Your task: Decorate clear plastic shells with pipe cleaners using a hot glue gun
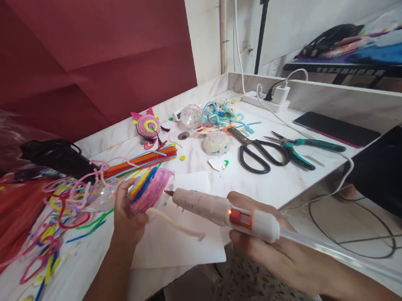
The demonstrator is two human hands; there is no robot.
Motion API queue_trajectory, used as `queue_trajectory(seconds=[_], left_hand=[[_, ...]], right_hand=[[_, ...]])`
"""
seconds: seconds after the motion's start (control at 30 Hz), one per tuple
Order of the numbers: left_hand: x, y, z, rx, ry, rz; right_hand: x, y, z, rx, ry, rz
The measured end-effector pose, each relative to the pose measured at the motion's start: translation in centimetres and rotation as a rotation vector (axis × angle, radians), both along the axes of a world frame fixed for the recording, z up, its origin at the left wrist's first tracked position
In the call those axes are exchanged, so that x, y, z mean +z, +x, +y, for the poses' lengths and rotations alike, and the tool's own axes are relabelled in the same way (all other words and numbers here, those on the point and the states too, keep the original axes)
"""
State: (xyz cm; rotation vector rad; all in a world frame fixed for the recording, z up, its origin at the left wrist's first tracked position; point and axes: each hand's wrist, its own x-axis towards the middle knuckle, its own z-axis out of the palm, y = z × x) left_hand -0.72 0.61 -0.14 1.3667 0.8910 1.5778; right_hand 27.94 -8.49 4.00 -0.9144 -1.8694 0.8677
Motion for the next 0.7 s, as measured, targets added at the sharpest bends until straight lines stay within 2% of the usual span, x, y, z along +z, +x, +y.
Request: queue_trajectory(seconds=[0.23, 0.57, 0.7], left_hand=[[0.41, 0.11, -0.22, -0.022, -0.03, -0.012], [0.26, 0.24, -0.26, -0.006, -0.012, 0.011], [0.39, 0.41, -0.31, -0.002, -0.023, 0.0]], right_hand=[[-0.25, -0.23, -0.03, 0.015, 0.05, 0.01], [-0.24, -0.2, -0.2, -0.061, -0.017, 0.015], [-0.29, -0.15, -0.12, -0.036, -0.009, 0.014]])
